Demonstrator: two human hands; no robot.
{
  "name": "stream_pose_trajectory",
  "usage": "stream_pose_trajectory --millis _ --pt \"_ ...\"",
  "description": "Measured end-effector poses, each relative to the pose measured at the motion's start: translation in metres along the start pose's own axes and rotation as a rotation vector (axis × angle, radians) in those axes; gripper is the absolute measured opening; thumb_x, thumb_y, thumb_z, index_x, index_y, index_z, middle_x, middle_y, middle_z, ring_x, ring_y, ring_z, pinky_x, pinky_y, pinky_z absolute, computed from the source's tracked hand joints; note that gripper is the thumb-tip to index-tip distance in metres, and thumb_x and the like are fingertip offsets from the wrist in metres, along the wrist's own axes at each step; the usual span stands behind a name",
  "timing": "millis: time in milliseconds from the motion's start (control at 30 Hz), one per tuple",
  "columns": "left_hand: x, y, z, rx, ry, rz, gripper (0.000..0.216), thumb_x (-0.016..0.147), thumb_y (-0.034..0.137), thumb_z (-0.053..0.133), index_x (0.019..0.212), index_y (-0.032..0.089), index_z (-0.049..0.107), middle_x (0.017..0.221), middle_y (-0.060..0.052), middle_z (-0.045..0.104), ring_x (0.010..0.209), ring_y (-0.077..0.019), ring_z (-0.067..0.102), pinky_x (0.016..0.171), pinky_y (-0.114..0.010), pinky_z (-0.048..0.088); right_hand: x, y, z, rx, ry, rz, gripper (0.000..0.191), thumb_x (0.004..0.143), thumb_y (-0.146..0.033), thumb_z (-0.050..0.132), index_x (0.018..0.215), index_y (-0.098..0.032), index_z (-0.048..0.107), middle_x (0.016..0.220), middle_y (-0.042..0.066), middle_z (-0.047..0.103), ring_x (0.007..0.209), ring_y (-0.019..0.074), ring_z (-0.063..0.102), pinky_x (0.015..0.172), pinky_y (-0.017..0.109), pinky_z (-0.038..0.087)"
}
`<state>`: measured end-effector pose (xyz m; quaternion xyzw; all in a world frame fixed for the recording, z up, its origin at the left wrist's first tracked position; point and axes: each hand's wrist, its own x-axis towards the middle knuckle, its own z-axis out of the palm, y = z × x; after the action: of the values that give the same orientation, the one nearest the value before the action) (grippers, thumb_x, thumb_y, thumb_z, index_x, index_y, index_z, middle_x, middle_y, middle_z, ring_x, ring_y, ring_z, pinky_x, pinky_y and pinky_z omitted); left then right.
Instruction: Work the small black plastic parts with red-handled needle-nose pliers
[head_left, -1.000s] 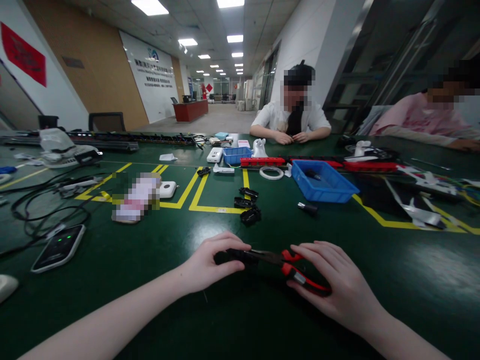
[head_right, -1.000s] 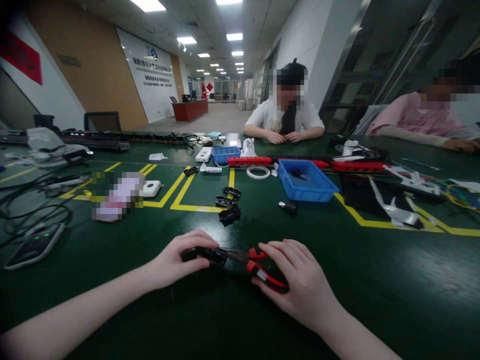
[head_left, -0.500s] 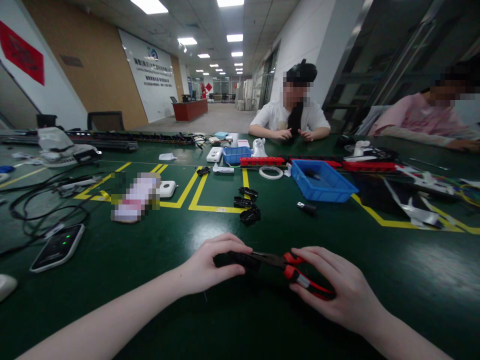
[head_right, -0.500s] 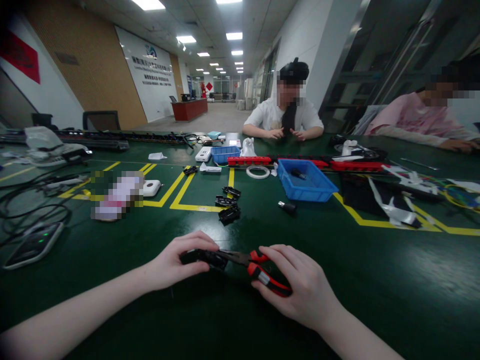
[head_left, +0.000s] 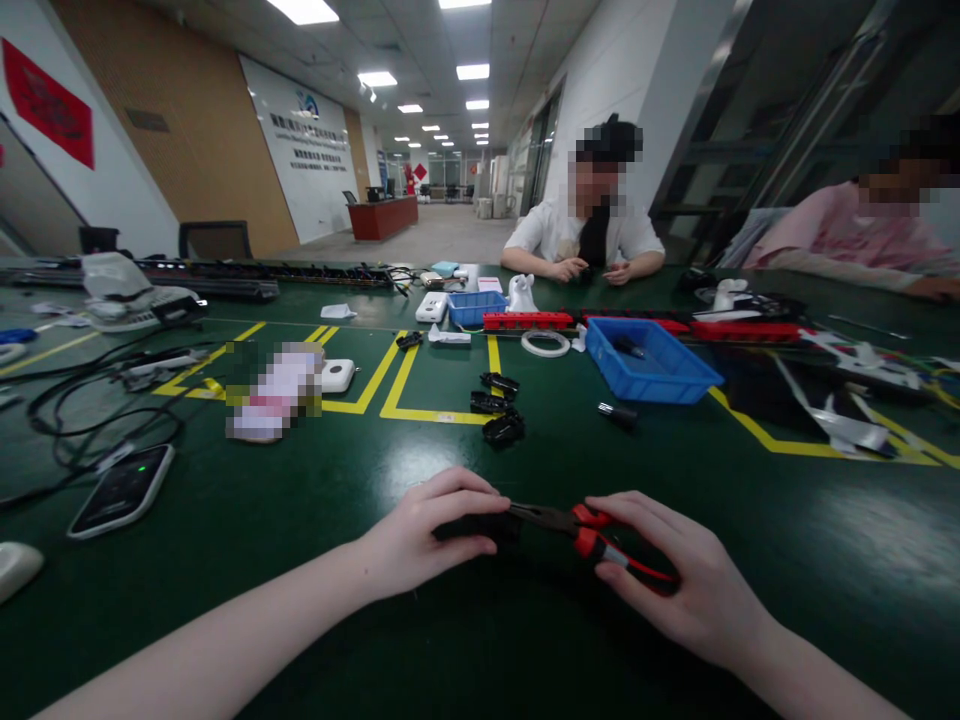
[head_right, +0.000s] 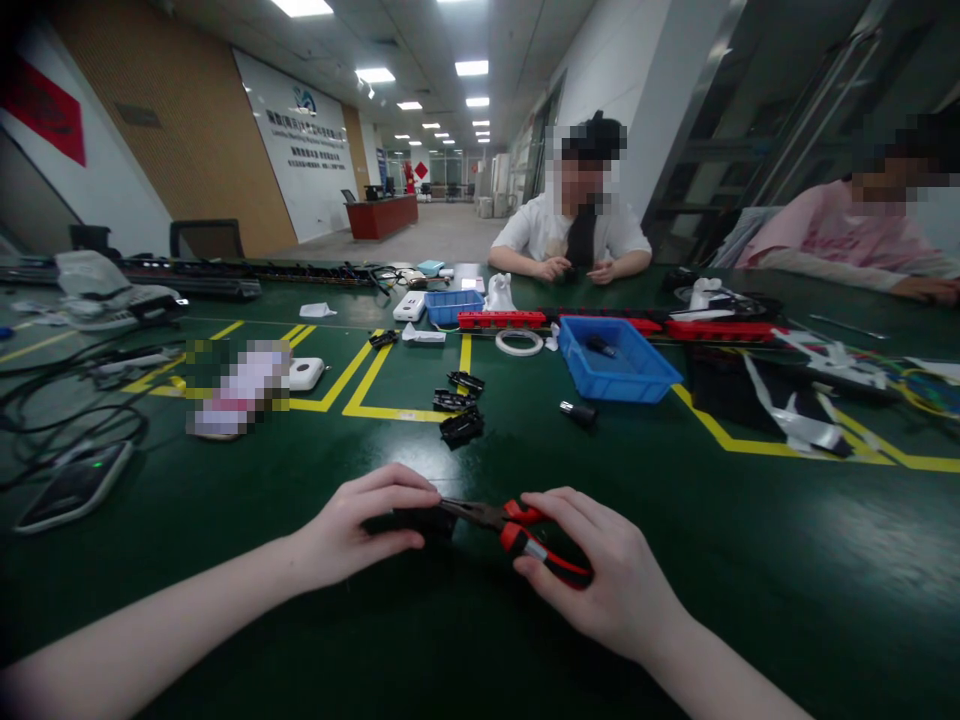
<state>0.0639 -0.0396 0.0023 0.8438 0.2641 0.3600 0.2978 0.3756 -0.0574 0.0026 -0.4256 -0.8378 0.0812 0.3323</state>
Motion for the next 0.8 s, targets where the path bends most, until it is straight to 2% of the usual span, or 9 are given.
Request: stream_pose_trajectory --millis 333,633,800 --pt "0.0 -0.005 0.002 0.03 0.013 0.069 0.041 0.095 0.015 0.064 0.135 0.024 0.059 0.127 -0.01 0.061 0.118 -0.0221 0.061 0.099 -0.04 0.056 0.004 -0.007 -0.002 0.112 -0.046 0.062 0.03 0.093 -0.041 0.06 0.118 -0.026 0.066 0.106 0.005 0.074 0.088 0.0195 0.072 0.074 0.031 0.061" --pt "0.001 -0.004 0.0 -0.005 -0.006 0.053 0.041 0.094 0.018 0.067 0.134 0.022 0.059 0.125 -0.01 0.062 0.116 -0.0213 0.063 0.098 -0.037 0.057 0.002 -0.001 0.0 0.005 0.02 -0.024 0.033 0.093 -0.042 0.06 0.122 -0.026 0.064 0.109 0.006 0.073 0.094 0.0219 0.071 0.079 0.035 0.06" --pt "0.002 -0.003 -0.001 -0.024 0.037 0.047 0.037 0.094 0.02 0.068 0.13 0.02 0.062 0.124 -0.011 0.064 0.115 -0.0215 0.064 0.098 -0.038 0.057 0.001 0.01 0.0 -0.143 0.064 -0.132 0.04 0.092 -0.04 0.063 0.129 -0.025 0.06 0.113 0.009 0.07 0.099 0.0246 0.069 0.081 0.039 0.059"
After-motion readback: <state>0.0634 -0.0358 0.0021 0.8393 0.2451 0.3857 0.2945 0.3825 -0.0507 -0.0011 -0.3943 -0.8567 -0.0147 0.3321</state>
